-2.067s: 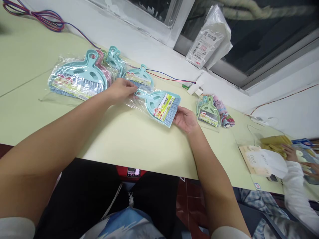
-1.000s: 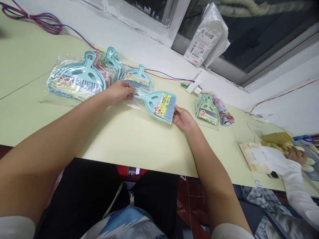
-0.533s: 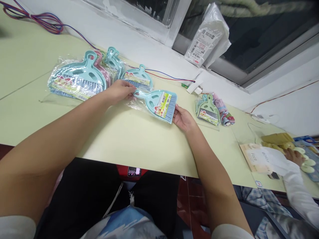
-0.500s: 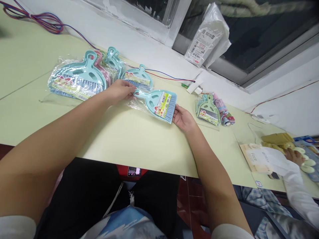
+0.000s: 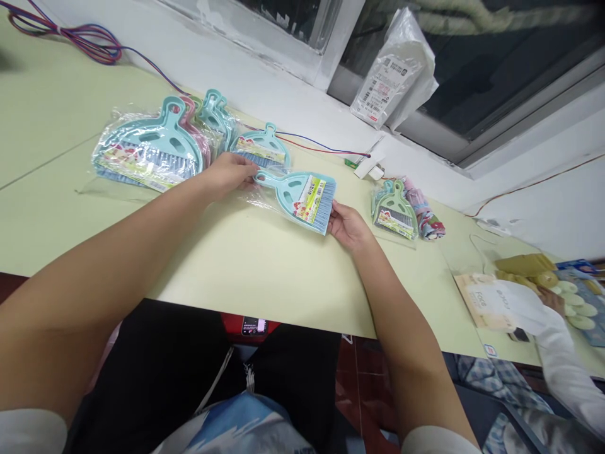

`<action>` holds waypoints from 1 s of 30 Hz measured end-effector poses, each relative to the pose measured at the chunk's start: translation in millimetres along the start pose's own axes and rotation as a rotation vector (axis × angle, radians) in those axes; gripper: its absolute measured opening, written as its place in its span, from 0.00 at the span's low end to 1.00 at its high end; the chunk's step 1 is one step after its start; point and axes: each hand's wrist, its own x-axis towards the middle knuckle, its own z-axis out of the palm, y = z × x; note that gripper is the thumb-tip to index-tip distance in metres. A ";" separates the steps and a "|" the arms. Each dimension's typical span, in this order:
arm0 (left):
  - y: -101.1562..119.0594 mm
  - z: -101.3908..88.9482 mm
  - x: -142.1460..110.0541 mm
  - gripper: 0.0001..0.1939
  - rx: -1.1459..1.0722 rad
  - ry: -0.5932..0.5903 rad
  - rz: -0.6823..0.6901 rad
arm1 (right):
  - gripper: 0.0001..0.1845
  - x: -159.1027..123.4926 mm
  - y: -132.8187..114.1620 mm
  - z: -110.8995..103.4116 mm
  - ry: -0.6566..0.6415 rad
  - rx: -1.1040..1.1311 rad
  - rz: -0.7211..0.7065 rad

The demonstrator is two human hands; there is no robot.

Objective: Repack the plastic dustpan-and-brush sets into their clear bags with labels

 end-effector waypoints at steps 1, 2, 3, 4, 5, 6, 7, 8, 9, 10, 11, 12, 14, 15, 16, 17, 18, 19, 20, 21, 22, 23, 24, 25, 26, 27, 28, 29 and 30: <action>0.3 0.0 -0.4 0.07 -0.003 -0.011 0.006 | 0.08 0.4 0.3 0.0 0.004 -0.005 -0.002; 0.8 -0.1 -0.9 0.06 -0.004 -0.023 0.011 | 0.09 0.6 0.6 0.1 0.008 -0.010 -0.003; 1.4 -0.1 -1.4 0.05 -0.003 -0.034 0.014 | 0.09 0.7 0.8 0.3 0.011 -0.016 -0.004; 2.1 0.0 -2.1 0.05 -0.004 -0.034 0.015 | 0.09 0.7 0.8 0.5 0.014 -0.022 -0.003; 2.8 0.1 -2.8 0.05 -0.005 -0.031 0.016 | 0.09 0.5 0.8 0.7 0.016 -0.028 -0.001; 3.6 0.2 -3.4 0.05 -0.006 -0.029 0.016 | 0.09 0.2 0.7 0.9 0.018 -0.033 -0.001; 4.3 0.3 -4.0 0.05 -0.007 -0.026 0.014 | 0.08 0.0 0.4 1.0 0.019 -0.035 -0.004; 4.8 0.3 -4.5 0.06 -0.010 -0.022 0.009 | 0.08 -0.3 0.2 1.1 0.019 -0.035 -0.007; 5.2 0.3 -4.7 0.06 -0.016 -0.018 0.004 | 0.08 -0.5 -0.1 1.1 0.016 -0.034 -0.011; 5.4 0.2 -4.7 0.07 -0.024 -0.016 0.001 | 0.07 -0.7 -0.4 1.1 0.013 -0.033 -0.013; 5.3 0.1 -4.5 0.08 -0.030 -0.018 0.000 | 0.07 -0.9 -0.7 1.1 0.012 -0.033 -0.015; 5.1 -0.2 -4.1 0.09 -0.035 -0.019 0.002 | 0.07 -1.1 -1.0 1.0 0.013 -0.035 -0.014; 4.3 -0.8 -3.0 0.10 -0.039 -0.019 0.005 | 0.07 -1.6 -1.6 0.9 0.019 -0.042 -0.010; 4.0 -1.2 -2.4 0.10 -0.038 -0.017 0.005 | 0.07 -1.9 -2.0 0.9 0.023 -0.045 -0.012; 3.6 -1.5 -1.8 0.10 -0.037 -0.016 0.003 | 0.08 -2.2 -2.4 0.8 0.025 -0.048 -0.014; 3.3 -1.9 -1.2 0.10 -0.035 -0.013 0.000 | 0.09 -2.5 -2.7 0.8 0.026 -0.052 -0.018; 2.9 -2.2 -0.6 0.11 -0.034 -0.010 -0.002 | 0.09 -2.8 -3.1 0.7 0.027 -0.058 -0.021; 2.6 -2.6 0.0 0.11 -0.032 -0.008 -0.002 | 0.10 -3.0 -3.4 0.6 0.028 -0.064 -0.023; 2.2 -2.9 0.7 0.10 -0.030 -0.004 -0.002 | 0.10 -3.2 -3.6 0.5 0.029 -0.070 -0.023; 1.7 -3.2 1.3 0.10 -0.030 0.001 0.001 | 0.11 -3.3 -3.8 0.3 0.031 -0.076 -0.023; 1.2 -3.6 2.0 0.09 -0.030 0.002 0.004 | 0.11 -3.3 -4.0 0.1 0.032 -0.081 -0.022; 0.8 -3.9 2.5 0.08 -0.032 0.002 0.007 | 0.11 -3.3 -4.2 -0.2 0.032 -0.085 -0.023; 0.5 -4.1 3.0 0.08 -0.034 0.000 0.010 | 0.11 -3.2 -4.4 -0.4 0.031 -0.088 -0.024; 0.4 -4.4 3.4 0.07 -0.036 -0.001 0.012 | 0.11 -3.2 -4.7 -0.7 0.030 -0.090 -0.026; 0.4 -4.6 3.7 0.07 -0.038 0.000 0.013 | 0.11 -3.2 -4.9 -0.9 0.029 -0.091 -0.027; 0.6 -4.9 3.9 0.06 -0.040 0.003 0.013 | 0.11 -3.3 -5.3 -0.9 0.029 -0.091 -0.026; 0.9 -5.2 4.2 0.06 -0.043 0.009 0.015 | 0.11 -3.5 -5.7 -0.8 0.031 -0.092 -0.024; 1.2 -5.7 4.5 0.05 -0.044 0.012 0.016 | 0.11 -3.9 -6.3 -0.5 0.037 -0.094 -0.020; 1.4 -6.3 4.9 0.05 -0.043 0.013 0.016 | 0.11 -4.3 -7.1 -0.2 0.044 -0.097 -0.017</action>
